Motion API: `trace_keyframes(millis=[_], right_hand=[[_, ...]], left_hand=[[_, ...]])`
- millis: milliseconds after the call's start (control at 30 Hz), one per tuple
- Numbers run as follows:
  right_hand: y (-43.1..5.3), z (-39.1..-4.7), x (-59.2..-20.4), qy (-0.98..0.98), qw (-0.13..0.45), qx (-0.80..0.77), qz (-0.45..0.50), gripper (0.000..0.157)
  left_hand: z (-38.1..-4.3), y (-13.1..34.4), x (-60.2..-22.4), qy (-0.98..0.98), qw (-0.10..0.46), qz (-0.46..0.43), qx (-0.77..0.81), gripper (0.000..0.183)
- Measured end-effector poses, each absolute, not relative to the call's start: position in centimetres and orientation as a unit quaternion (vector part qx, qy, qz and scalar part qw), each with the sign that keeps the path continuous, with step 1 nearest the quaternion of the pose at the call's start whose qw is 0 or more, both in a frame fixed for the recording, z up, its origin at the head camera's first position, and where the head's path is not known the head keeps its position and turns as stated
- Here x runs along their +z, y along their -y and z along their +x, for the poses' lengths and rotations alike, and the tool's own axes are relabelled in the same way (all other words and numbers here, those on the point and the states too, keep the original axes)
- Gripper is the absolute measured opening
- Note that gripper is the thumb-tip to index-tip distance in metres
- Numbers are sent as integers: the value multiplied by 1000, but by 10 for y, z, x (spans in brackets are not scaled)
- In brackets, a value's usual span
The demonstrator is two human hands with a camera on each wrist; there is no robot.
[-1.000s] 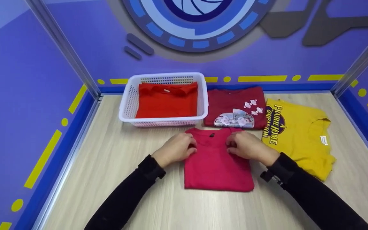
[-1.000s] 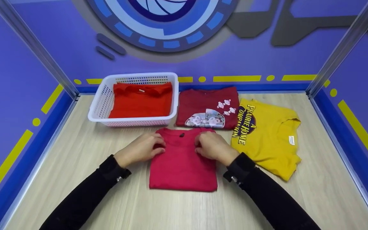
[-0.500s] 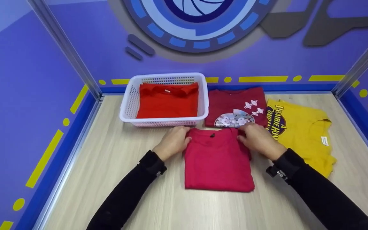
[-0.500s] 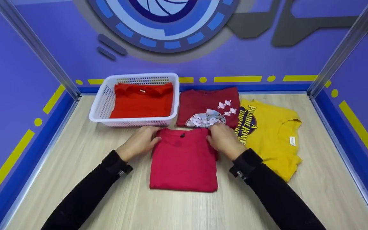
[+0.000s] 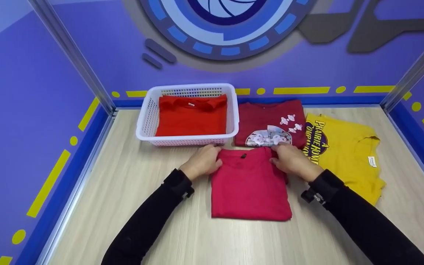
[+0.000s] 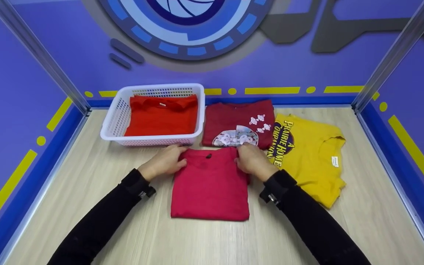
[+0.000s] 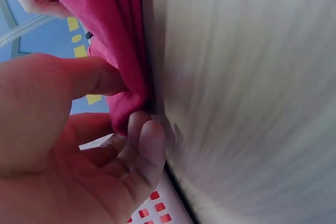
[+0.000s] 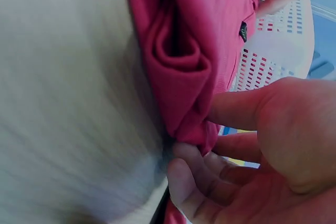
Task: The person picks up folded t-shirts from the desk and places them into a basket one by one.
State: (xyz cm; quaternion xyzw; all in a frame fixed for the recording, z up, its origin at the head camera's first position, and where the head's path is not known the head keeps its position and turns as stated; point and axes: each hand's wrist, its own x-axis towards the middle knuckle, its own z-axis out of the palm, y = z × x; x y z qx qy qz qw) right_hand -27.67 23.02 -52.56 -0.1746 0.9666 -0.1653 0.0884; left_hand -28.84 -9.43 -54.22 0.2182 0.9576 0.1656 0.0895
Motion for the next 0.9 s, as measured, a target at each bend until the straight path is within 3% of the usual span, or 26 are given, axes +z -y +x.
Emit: trace_keyframes(millis=[167,533,733,900], right_hand=[[-234,-279,-525,-962,92,-182,-183,31],[-233,-273,-510,-951,95,-257,-147,35],[-239,-270,-486,-945,72,-276,-162,43],[-245,-266,-462,-935,56,-305,-170,27]], left_hand=[[-292,94,-543,-952,99,208,204,54],[-272,100,-520,-937,45,240,250,22],[-265,108,-497,-923,40,271,269,36],[-262,115,-474,-925,19,279,257,33]])
